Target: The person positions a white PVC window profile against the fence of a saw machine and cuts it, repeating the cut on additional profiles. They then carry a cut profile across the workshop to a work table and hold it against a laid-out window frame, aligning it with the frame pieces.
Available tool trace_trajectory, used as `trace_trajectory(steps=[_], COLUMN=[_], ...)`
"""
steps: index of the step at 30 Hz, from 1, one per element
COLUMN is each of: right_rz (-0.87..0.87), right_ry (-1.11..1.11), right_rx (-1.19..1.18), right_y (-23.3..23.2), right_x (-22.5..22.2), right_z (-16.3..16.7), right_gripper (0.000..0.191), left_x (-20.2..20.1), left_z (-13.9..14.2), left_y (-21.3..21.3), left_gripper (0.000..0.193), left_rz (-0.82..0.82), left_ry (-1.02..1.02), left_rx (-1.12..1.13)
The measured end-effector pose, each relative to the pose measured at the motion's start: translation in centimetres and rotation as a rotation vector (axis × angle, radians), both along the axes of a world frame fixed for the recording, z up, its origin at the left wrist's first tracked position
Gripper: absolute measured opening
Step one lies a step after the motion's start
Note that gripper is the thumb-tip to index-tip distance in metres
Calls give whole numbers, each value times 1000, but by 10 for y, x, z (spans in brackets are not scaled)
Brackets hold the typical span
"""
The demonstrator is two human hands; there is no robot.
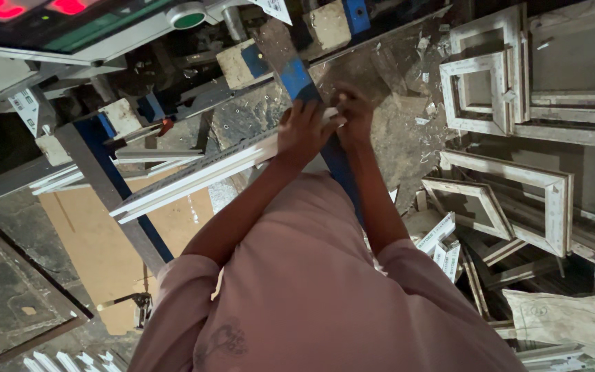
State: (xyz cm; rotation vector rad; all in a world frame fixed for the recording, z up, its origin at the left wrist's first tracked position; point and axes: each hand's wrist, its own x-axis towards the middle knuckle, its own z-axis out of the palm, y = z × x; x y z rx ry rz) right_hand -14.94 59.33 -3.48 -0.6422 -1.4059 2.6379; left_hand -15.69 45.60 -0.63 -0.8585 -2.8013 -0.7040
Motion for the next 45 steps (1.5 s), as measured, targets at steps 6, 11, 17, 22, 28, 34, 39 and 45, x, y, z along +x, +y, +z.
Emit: trace_trajectory(steps=[6,11,17,22,28,34,39,45], right_rz=[-42,-19,79,17,14,37,7,-54], right_ry=[-46,-6,-25,-53,-92,-26,-20,-55], right_rx=[-49,-45,389,66,71,225,88,-112], right_y=[3,3,5,4,2,1,3,3], right_x=[13,12,14,13,9,11,12,11], right_z=[-1,-6,-4,-4,-6,-4,-6,-6], right_gripper=[28,32,28,29,30,28,32,34], left_x=[-1,1,0,0,1,0,0,1], left_z=[-4,-5,-3,-2,-2,-1,-2,-2], left_y=[0,1,1,0,0,-2,0,0], left_gripper=[49,49,50,49,44,48,49,52], left_rz=[37,27,9,4,-5,-6,22,9], left_ry=[-13,-63,-31,-32,4,-45,-53,-52], left_rx=[25,22,44,26,2,53,5,-2])
